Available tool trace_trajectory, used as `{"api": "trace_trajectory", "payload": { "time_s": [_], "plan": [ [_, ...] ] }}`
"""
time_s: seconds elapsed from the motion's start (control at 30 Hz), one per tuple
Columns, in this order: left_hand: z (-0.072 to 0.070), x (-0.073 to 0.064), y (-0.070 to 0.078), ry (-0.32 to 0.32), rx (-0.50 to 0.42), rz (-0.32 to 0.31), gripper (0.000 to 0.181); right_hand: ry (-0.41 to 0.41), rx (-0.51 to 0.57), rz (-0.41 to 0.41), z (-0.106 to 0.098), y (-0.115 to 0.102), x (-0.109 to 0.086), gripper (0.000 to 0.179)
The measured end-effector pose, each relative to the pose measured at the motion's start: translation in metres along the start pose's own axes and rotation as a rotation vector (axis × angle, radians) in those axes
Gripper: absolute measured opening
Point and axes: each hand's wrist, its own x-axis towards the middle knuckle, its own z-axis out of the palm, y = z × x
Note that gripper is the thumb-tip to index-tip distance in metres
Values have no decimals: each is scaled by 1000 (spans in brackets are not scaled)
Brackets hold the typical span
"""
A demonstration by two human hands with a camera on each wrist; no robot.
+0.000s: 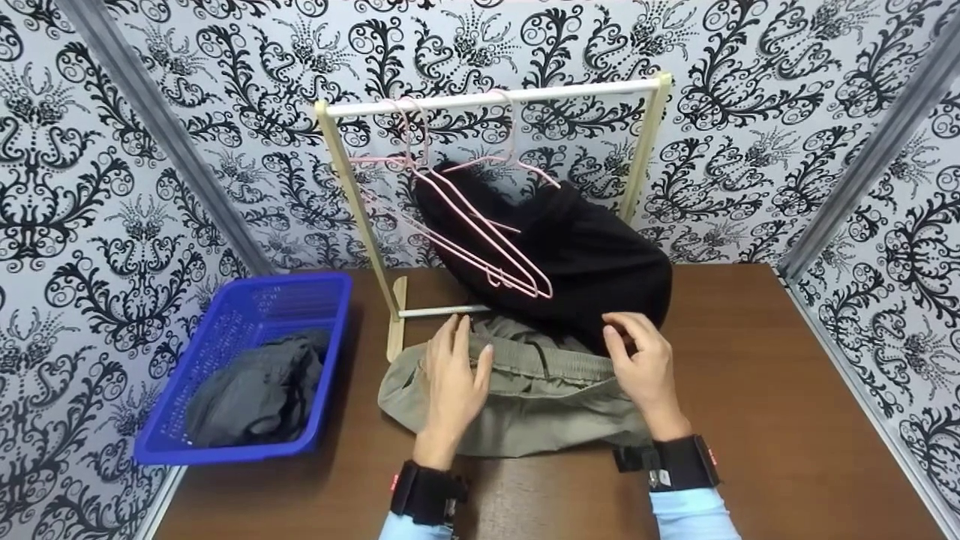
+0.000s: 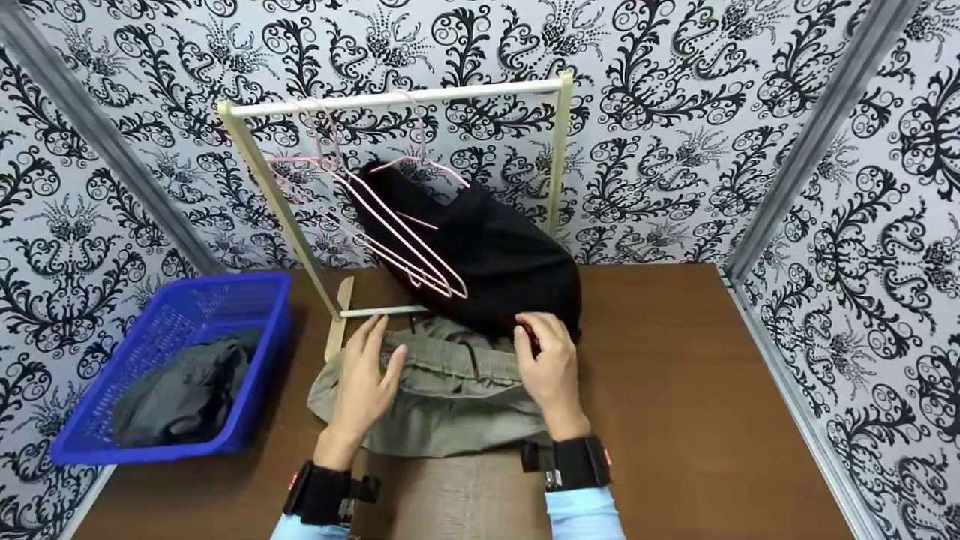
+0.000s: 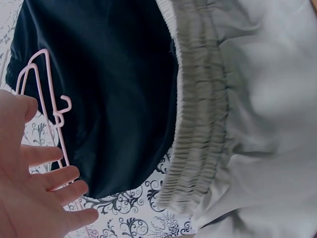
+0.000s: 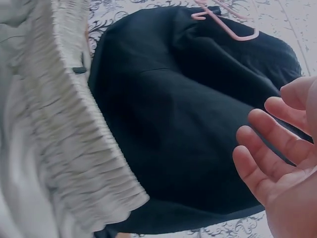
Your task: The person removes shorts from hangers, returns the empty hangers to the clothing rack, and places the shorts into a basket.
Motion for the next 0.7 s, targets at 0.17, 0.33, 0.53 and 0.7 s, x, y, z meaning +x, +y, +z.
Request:
{"api": "trace_trajectory", "payload": {
  "time_s": [0.17, 0.33, 0.53, 0.7],
  "plan": [
    [4, -9, 2, -9, 11, 12, 52, -1, -10, 27, 2, 6, -13, 19],
    [8, -19, 5, -7, 18, 18, 51, 7, -16, 55, 4, 9, -21, 17],
    [16, -32, 4, 19, 39, 51, 50, -1, -25, 87, 5, 11, -29, 16],
    [22, -42, 4, -12, 52, 31, 48, -27, -43, 137, 6, 12, -35, 16]
  ]
}}
